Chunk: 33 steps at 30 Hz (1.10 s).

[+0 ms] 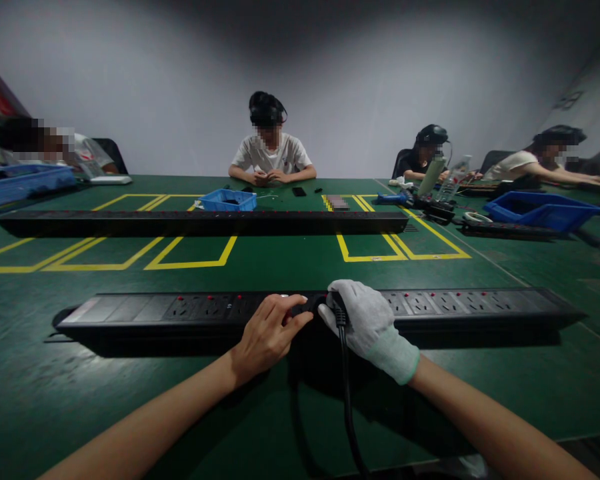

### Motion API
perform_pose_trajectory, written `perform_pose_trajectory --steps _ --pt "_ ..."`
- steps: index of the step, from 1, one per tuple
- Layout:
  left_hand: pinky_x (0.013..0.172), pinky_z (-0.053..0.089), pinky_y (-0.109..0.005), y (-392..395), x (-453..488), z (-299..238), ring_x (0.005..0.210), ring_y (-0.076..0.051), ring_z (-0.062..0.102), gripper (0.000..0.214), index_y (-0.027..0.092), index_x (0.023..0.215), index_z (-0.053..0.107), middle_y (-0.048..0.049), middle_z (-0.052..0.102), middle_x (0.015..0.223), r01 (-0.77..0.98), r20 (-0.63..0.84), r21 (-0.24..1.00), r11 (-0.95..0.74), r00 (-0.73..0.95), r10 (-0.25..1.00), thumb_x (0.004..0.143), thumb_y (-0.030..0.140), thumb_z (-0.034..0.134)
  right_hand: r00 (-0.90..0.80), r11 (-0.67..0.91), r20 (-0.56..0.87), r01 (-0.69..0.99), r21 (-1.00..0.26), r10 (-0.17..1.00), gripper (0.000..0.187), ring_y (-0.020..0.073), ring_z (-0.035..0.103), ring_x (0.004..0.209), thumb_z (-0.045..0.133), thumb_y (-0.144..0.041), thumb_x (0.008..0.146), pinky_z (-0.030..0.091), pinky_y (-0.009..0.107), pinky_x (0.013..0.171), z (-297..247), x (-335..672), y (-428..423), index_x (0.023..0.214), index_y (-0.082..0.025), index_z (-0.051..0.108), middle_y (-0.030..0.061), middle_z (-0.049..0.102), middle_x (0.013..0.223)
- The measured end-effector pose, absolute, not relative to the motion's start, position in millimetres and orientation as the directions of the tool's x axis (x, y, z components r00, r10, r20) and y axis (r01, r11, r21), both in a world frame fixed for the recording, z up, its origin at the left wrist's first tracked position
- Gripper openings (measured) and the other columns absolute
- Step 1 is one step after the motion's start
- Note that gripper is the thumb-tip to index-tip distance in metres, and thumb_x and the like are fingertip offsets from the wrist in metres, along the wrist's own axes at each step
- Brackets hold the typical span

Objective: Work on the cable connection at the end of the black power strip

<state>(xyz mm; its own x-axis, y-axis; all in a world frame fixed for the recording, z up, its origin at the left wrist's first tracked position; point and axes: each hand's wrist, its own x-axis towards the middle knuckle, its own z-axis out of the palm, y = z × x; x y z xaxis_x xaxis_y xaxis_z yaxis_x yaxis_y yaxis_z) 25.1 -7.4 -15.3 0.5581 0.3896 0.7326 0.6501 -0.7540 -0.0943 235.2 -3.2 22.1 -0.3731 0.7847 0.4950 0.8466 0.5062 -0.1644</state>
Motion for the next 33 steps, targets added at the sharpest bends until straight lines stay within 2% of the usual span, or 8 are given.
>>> perform_pose_trajectory --steps 13,20,33 --pt "0.083 0.047 -0.035 -7.3 26.2 -14.0 0.091 -0.018 0.049 0.035 0.016 0.107 0.06 -0.01 0.053 0.112 0.658 0.736 -0.087 -0.748 0.548 0.397 0.08 0.0 0.046 -0.376 0.513 0.5 0.842 -0.167 0.78 0.028 0.0185 0.055 0.075 0.046 -0.045 0.09 0.039 0.029 0.067 20.5 235.7 -1.8 0.094 -0.018 0.054 0.0071 0.06 0.086" --pt "0.087 0.046 -0.037 -5.7 25.2 -16.4 0.099 -0.02 0.051 0.037 0.017 0.116 0.058 -0.0082 0.059 0.112 0.655 0.715 -0.107 -0.748 0.574 0.4 0.084 0.004 0.044 -0.383 0.519 0.509 0.842 -0.151 0.77 0.027 0.0188 0.055 0.075 0.047 -0.044 0.09 0.038 0.029 0.067 17.0 236.6 0.1 0.094 -0.018 0.054 0.0073 0.06 0.088" --pt "0.083 0.046 -0.036 -4.3 22.0 -16.9 0.093 -0.018 0.053 0.043 0.018 0.122 0.055 -0.0068 0.062 0.115 0.634 0.666 -0.089 -0.768 0.611 0.428 0.083 0.006 0.041 -0.387 0.53 0.522 0.834 -0.155 0.76 0.025 0.0188 0.055 0.076 0.047 -0.042 0.09 0.039 0.029 0.068 15.9 237.0 0.5 0.094 -0.018 0.054 0.0071 0.06 0.087"
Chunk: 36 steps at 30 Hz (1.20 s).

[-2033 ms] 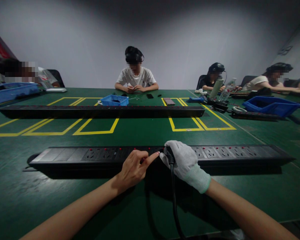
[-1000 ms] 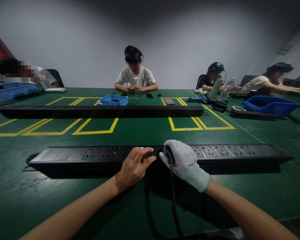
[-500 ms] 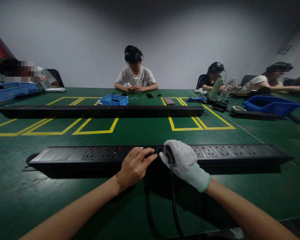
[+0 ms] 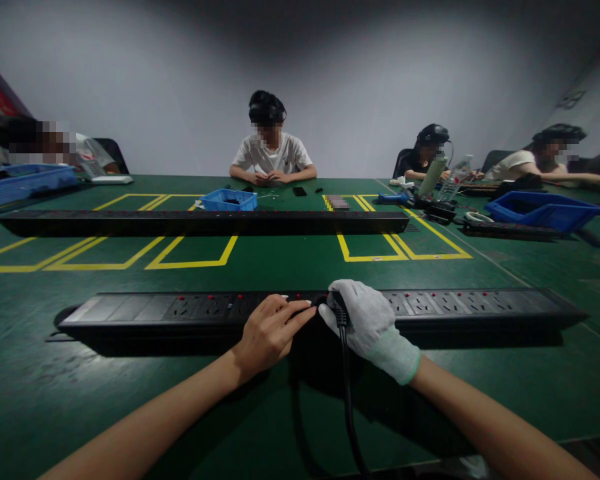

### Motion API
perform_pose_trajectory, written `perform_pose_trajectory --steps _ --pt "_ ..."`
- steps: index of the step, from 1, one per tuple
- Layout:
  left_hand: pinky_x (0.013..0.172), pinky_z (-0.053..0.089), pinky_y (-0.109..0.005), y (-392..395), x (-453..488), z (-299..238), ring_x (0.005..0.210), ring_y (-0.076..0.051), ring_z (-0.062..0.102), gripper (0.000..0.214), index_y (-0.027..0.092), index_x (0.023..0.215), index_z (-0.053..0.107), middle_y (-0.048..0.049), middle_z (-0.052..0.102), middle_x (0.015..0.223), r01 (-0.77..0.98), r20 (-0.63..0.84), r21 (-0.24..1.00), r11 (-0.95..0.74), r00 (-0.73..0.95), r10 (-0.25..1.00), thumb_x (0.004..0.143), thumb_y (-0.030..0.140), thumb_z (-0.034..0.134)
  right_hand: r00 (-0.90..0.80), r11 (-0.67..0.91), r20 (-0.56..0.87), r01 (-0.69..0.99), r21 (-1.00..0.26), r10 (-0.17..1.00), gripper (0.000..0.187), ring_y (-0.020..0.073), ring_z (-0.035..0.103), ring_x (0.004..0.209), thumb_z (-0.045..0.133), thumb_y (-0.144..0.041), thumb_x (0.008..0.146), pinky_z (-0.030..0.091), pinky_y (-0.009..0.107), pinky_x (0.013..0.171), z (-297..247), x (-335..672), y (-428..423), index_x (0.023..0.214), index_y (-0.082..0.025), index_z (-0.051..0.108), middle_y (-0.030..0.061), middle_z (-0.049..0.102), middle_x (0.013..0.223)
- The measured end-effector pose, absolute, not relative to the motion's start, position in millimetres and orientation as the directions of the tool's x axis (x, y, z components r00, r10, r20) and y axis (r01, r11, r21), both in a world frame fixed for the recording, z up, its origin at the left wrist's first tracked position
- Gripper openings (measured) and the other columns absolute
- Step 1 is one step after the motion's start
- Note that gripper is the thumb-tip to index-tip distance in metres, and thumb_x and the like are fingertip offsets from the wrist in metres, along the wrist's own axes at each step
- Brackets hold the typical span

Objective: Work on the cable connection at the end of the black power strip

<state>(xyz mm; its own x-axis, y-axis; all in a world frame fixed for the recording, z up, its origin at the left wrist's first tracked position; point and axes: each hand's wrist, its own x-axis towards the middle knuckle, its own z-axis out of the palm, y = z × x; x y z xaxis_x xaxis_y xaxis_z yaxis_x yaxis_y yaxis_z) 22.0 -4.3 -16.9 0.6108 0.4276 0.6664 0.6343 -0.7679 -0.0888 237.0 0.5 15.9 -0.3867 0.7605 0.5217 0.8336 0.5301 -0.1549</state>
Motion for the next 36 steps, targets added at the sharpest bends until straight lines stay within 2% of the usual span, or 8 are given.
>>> perform_pose_trajectory --steps 21,24,26,29,31,36 --pt "0.081 0.046 -0.036 -4.3 22.9 -15.5 0.092 -0.02 0.051 0.043 0.016 0.12 0.055 -0.0069 0.062 0.114 0.633 0.656 -0.086 -0.77 0.618 0.434 0.08 0.004 0.042 -0.399 0.542 0.526 0.828 -0.146 0.751 0.025 0.0183 0.055 0.076 0.047 -0.041 0.09 0.039 0.029 0.067 16.9 236.6 0.3 0.094 -0.018 0.055 0.0071 0.061 0.088" --pt "0.08 0.046 -0.037 -4.2 23.1 -15.0 0.091 -0.02 0.052 0.045 0.014 0.12 0.055 -0.0082 0.061 0.115 0.631 0.647 -0.096 -0.77 0.627 0.434 0.079 0.003 0.041 -0.427 0.564 0.547 0.819 -0.103 0.72 0.025 0.0198 0.055 0.084 0.046 -0.039 0.092 0.039 0.03 0.072 18.7 235.8 0.7 0.1 -0.018 0.056 0.0086 0.061 0.098" --pt "0.08 0.047 -0.037 -4.1 23.0 -14.9 0.091 -0.021 0.051 0.043 0.013 0.119 0.056 -0.0087 0.061 0.116 0.625 0.645 -0.099 -0.774 0.633 0.428 0.079 0.004 0.041 -0.446 0.552 0.559 0.834 -0.024 0.699 0.026 0.0213 0.053 0.087 0.045 -0.039 0.092 0.037 0.031 0.072 20.8 235.3 0.3 0.103 -0.019 0.057 0.009 0.061 0.101" --pt "0.079 0.047 -0.036 -3.9 22.9 -15.4 0.09 -0.02 0.052 0.042 0.013 0.119 0.056 -0.0091 0.061 0.115 0.62 0.649 -0.095 -0.779 0.632 0.423 0.081 0.005 0.039 -0.477 0.498 0.541 0.859 0.12 0.693 0.029 0.0202 0.051 0.074 0.042 -0.043 0.093 0.03 0.03 0.061 24.1 235.7 -1.2 0.099 -0.02 0.06 0.0074 0.06 0.085" --pt "0.079 0.047 -0.036 -3.8 22.8 -16.2 0.089 -0.02 0.052 0.043 0.014 0.12 0.055 -0.0093 0.061 0.114 0.619 0.651 -0.09 -0.781 0.63 0.424 0.081 0.006 0.039 -0.501 0.495 0.519 0.853 0.164 0.692 0.03 0.0177 0.047 0.065 0.041 -0.042 0.093 0.024 0.03 0.055 26.0 236.8 -0.8 0.094 -0.02 0.061 0.0052 0.058 0.073" --pt "0.077 0.048 -0.035 -3.5 23.5 -17.0 0.085 -0.019 0.052 0.045 0.015 0.12 0.055 -0.0096 0.061 0.112 0.62 0.659 -0.073 -0.781 0.618 0.429 0.079 0.005 0.04 -0.52 0.572 0.493 0.819 0.055 0.697 0.03 0.0132 0.051 0.058 0.039 -0.04 0.094 0.022 0.027 0.053 34.9 238.9 10.8 0.095 -0.019 0.059 0.0013 0.06 0.066"
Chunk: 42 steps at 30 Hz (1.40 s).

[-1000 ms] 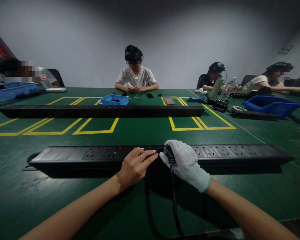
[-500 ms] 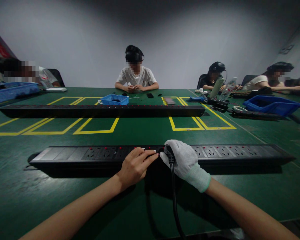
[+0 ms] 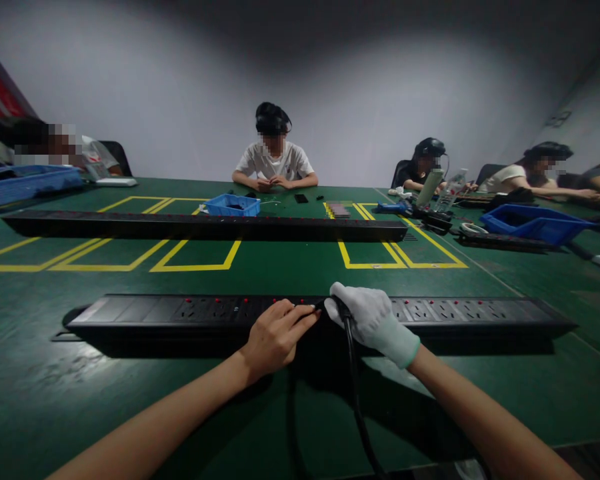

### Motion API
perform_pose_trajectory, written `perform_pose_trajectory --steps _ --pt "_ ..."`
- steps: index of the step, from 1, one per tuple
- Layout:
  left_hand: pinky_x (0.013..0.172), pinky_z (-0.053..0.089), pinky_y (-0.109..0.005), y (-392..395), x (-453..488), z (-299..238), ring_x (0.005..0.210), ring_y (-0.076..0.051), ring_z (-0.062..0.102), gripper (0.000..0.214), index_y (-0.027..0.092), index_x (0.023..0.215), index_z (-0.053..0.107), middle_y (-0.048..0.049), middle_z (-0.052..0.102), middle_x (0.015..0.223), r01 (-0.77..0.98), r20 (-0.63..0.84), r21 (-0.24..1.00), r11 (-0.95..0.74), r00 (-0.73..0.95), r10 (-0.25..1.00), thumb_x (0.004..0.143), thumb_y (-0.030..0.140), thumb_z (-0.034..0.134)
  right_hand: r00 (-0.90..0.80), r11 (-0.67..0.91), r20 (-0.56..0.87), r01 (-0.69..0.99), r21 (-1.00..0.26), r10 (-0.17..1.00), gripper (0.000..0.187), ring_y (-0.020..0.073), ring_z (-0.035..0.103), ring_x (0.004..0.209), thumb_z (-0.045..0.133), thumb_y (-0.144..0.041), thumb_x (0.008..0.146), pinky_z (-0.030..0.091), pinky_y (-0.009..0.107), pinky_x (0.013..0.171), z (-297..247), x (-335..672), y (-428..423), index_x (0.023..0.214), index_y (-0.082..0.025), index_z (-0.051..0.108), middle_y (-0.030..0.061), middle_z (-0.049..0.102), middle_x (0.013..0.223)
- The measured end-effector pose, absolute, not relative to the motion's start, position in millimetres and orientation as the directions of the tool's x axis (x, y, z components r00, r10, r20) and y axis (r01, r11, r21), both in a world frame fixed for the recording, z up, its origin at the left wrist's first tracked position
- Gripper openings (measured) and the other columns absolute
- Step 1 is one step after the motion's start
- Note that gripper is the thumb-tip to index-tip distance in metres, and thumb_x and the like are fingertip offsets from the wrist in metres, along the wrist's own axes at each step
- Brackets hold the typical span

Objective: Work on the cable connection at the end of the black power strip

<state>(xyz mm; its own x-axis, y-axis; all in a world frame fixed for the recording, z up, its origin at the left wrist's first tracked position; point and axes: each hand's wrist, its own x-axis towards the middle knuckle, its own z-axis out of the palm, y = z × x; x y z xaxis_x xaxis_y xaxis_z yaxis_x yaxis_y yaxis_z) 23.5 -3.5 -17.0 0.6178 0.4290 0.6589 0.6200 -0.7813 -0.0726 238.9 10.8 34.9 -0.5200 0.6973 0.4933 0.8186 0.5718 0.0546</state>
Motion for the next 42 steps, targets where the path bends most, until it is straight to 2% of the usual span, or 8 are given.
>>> perform_pose_trajectory --steps 5,11,15,19,25,29,35,42 --pt "0.075 0.049 -0.033 -3.5 24.4 -15.3 0.083 -0.018 0.05 0.043 0.013 0.117 0.057 -0.0096 0.062 0.11 0.62 0.667 -0.064 -0.782 0.609 0.429 0.078 0.004 0.041 -0.523 0.584 0.409 0.811 -0.03 0.748 0.027 0.0118 0.051 0.053 0.039 -0.039 0.094 0.025 0.024 0.05 40.5 239.1 12.4 0.091 -0.02 0.058 -0.0008 0.058 0.062" --pt "0.08 0.049 -0.035 -2.1 23.9 -18.7 0.089 -0.019 0.052 0.045 0.011 0.123 0.053 -0.012 0.06 0.112 0.607 0.664 -0.09 -0.789 0.627 0.407 0.08 0.007 0.038 -0.659 0.711 0.642 0.66 0.243 0.392 0.03 0.017 0.057 0.065 0.041 -0.035 0.091 0.037 0.027 0.057 27.4 258.0 -6.2 0.109 -0.019 0.059 0.0064 0.064 0.075" --pt "0.085 0.048 -0.035 -3.2 21.2 -17.2 0.097 -0.019 0.053 0.047 0.011 0.125 0.05 -0.0119 0.059 0.116 0.593 0.654 -0.132 -0.794 0.654 0.38 0.08 0.005 0.038 -0.418 0.682 0.719 0.723 -0.108 0.556 0.026 0.0171 0.061 0.075 0.041 -0.032 0.091 0.045 0.028 0.067 40.0 250.4 -6.7 0.11 -0.019 0.055 0.007 0.066 0.088" --pt "0.089 0.047 -0.039 -8.4 11.0 -9.8 0.101 -0.021 0.053 0.048 0.013 0.125 0.05 -0.0128 0.055 0.121 0.639 0.675 -0.128 -0.759 0.616 0.405 0.08 0.003 0.038 -0.401 0.588 0.477 0.729 -0.351 0.782 0.024 0.0132 0.06 0.065 0.037 -0.037 0.094 0.043 0.023 0.061 59.9 226.7 -4.9 0.093 -0.023 0.056 -0.0006 0.064 0.074" --pt "0.084 0.048 -0.039 -10.6 -10.6 -6.5 0.095 -0.022 0.052 0.045 0.011 0.12 0.051 -0.013 0.055 0.11 0.699 0.707 -0.06 -0.713 0.534 0.464 0.078 0.0 0.038 -0.457 0.517 0.311 0.843 -0.148 0.833 0.027 0.0118 0.059 0.055 0.035 -0.039 0.097 0.034 0.02 0.051 63.3 199.5 4.9 0.087 -0.023 0.053 -0.0038 0.062 0.063" --pt "0.08 0.049 -0.032 -9.3 -16.1 -9.2 0.087 -0.018 0.051 0.032 0.014 0.102 0.058 -0.0088 0.055 0.098 0.656 0.701 -0.054 -0.753 0.562 0.439 0.079 0.001 0.04 -0.474 0.519 0.343 0.854 -0.048 0.811 0.025 0.0124 0.057 0.05 0.039 -0.038 0.095 0.026 0.022 0.048 57.4 188.5 20.7 0.085 -0.021 0.054 -0.0028 0.061 0.057" --pt "0.082 0.048 -0.033 -8.5 -16.4 -8.5 0.089 -0.018 0.05 0.028 0.013 0.101 0.057 -0.009 0.056 0.098 0.606 0.711 -0.031 -0.795 0.572 0.409 0.081 0.002 0.041 -0.523 0.532 0.437 0.839 0.114 0.731 0.027 0.0137 0.054 0.051 0.044 -0.041 0.089 0.019 0.026 0.051 46.9 178.5 28.0 0.09 -0.018 0.058 0.0012 0.062 0.059" --pt "0.084 0.047 -0.033 -9.1 -16.1 -12.3 0.091 -0.018 0.049 0.031 0.015 0.102 0.057 -0.0064 0.057 0.098 0.615 0.722 0.049 -0.787 0.523 0.454 0.079 0.0 0.044 -0.491 0.506 0.541 0.852 0.134 0.683 0.031 0.0121 0.054 0.056 0.038 -0.038 0.093 0.022 0.027 0.055 31.4 173.9 11.8 0.082 -0.018 0.059 0.0014 0.061 0.063"
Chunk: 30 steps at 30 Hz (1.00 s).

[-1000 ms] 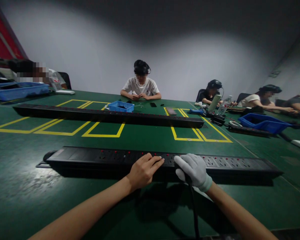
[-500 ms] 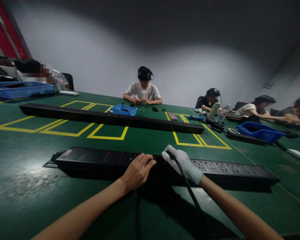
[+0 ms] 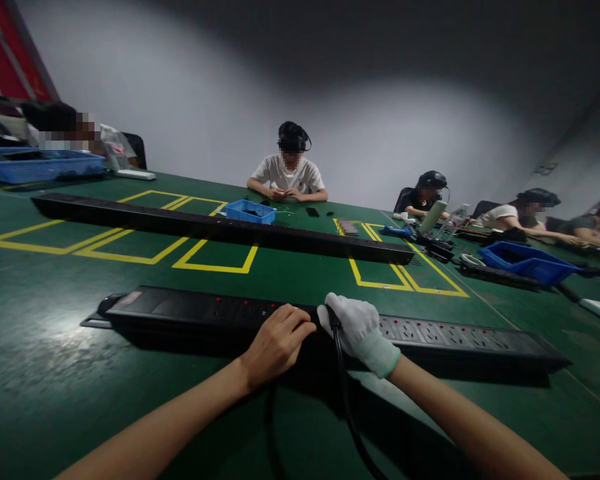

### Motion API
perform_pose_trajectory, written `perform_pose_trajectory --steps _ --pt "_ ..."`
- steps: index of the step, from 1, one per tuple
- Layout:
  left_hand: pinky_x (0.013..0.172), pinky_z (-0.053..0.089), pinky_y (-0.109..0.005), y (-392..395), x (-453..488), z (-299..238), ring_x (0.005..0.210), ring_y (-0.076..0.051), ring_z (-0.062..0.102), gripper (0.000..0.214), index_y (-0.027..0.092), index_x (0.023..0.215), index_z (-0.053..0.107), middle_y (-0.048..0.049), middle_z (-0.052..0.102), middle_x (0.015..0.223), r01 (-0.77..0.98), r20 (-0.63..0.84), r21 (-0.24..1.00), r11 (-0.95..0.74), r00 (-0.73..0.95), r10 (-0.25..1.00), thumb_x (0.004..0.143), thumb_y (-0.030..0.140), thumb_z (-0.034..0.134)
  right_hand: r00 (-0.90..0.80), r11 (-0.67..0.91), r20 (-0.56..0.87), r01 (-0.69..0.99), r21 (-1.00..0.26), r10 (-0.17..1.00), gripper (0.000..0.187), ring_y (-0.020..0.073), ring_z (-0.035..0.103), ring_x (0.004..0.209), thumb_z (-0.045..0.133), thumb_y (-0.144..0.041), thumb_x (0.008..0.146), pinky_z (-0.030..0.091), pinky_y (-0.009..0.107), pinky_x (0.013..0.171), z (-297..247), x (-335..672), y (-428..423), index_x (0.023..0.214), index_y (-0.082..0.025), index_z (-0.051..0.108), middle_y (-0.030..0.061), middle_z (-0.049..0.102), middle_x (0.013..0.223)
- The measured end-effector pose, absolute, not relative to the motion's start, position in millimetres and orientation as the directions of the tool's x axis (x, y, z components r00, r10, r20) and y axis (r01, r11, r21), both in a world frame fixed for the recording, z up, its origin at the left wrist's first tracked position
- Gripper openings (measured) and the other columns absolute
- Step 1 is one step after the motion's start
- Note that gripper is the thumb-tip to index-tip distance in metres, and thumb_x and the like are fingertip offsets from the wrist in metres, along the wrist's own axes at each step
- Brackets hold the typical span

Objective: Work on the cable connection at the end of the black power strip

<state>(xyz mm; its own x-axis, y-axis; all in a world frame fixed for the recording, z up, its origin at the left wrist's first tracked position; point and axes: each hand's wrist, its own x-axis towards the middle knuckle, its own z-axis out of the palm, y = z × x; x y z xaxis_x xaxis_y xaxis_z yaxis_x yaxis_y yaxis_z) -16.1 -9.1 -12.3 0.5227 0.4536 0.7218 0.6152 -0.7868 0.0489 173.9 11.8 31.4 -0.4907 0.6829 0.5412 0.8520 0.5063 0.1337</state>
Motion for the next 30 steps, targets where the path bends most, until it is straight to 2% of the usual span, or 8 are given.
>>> perform_pose_trajectory --steps 12,18,24,30 --pt "0.083 0.046 -0.035 -10.4 -11.5 -12.8 0.09 -0.018 0.049 0.028 0.015 0.101 0.058 -0.0069 0.058 0.098 0.655 0.715 0.086 -0.751 0.485 0.504 0.081 0.002 0.043 -0.455 0.49 0.612 0.863 0.124 0.647 0.026 0.0123 0.05 0.055 0.043 -0.04 0.093 0.023 0.027 0.055 15.9 180.5 1.0 0.086 -0.02 0.06 -0.0002 0.059 0.064" --pt "0.086 0.046 -0.036 -9.0 -13.7 -12.8 0.094 -0.019 0.049 0.029 0.015 0.106 0.058 -0.0076 0.058 0.1 0.641 0.698 0.037 -0.766 0.532 0.479 0.082 0.003 0.044 -0.475 0.506 0.622 0.85 0.143 0.622 0.028 0.0148 0.05 0.061 0.045 -0.04 0.091 0.023 0.028 0.056 13.9 185.4 -2.0 0.103 -0.019 0.059 0.002 0.06 0.072" --pt "0.087 0.045 -0.037 -8.1 -14.2 -13.2 0.094 -0.019 0.049 0.032 0.015 0.108 0.058 -0.0079 0.057 0.101 0.621 0.696 -0.006 -0.784 0.565 0.442 0.082 0.003 0.044 -0.484 0.52 0.63 0.841 0.146 0.607 0.031 0.0164 0.05 0.063 0.045 -0.037 0.091 0.025 0.03 0.057 12.1 189.2 -5.6 0.112 -0.017 0.057 0.0037 0.061 0.076" --pt "0.072 0.045 -0.031 -10.0 -13.2 -15.7 0.082 -0.017 0.046 0.038 0.017 0.106 0.058 -0.0058 0.053 0.089 0.617 0.703 0.004 -0.787 0.558 0.44 0.076 -0.003 0.045 -0.497 0.532 0.621 0.834 0.149 0.605 0.035 0.0187 0.052 0.069 0.044 -0.037 0.092 0.027 0.031 0.058 7.8 190.4 -4.3 0.116 -0.014 0.054 0.0059 0.062 0.081"
